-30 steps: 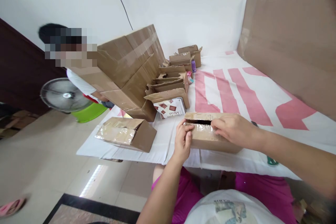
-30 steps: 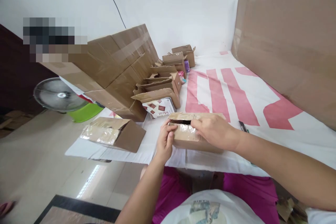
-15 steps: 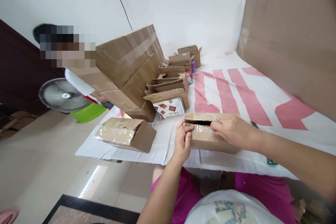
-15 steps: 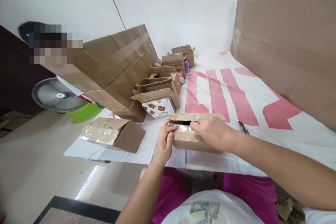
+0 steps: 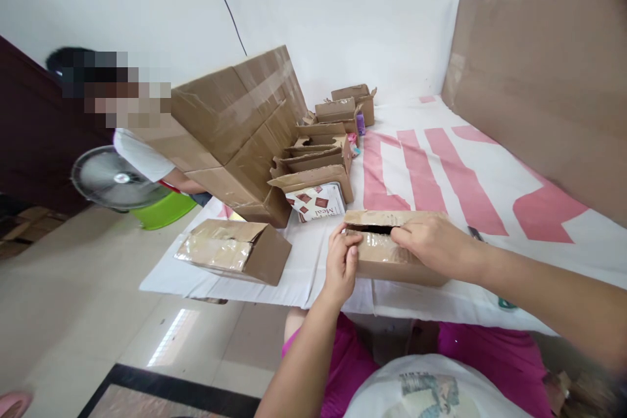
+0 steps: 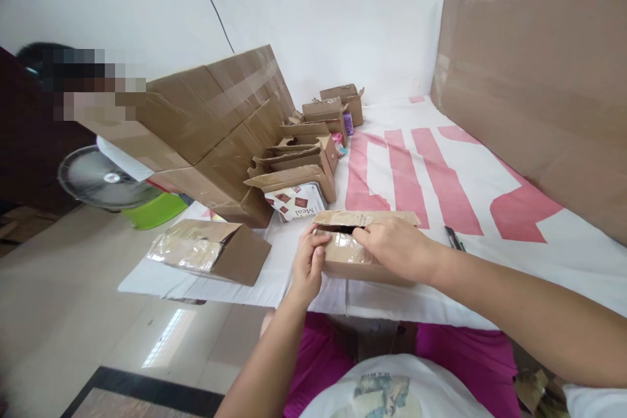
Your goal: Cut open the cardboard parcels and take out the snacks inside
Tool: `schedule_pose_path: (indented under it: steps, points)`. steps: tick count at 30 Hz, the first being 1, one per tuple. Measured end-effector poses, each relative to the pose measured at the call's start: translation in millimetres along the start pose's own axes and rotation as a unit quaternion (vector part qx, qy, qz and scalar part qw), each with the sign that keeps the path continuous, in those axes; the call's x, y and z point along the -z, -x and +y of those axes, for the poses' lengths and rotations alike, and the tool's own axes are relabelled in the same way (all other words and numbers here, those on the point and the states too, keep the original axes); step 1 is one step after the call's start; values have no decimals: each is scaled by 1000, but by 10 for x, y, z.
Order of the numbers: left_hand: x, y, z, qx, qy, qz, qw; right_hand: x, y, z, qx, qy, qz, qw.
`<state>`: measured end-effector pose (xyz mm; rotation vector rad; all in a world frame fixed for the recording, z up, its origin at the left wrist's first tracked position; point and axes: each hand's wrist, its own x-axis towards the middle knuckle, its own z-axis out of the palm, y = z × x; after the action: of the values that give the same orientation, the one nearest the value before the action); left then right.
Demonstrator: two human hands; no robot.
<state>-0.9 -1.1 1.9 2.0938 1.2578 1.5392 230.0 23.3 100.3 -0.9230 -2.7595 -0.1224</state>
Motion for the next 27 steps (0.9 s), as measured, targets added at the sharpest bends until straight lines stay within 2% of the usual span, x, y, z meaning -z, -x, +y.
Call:
schedule_pose_path:
  steps: [4, 9, 14, 19, 27]
  points:
    - [6, -5, 5, -3, -3, -5, 1000, -48, -15, -14, 5, 10, 25, 1000]
    - [10, -8, 13, 2, -8, -6, 1000, -47, -19, -101, -42, 26, 50, 998]
    - [7, -17, 15, -4, -8, -5, 1000, -37, -48, -217, -53, 64, 31, 996]
    - [9, -17, 17, -5, -11, -2, 1000, -74, -90, -204, -69, 86, 24, 994]
    - [11, -7, 19, -10, -11, -6, 1000, 54, -93, -231, -110, 42, -39, 992]
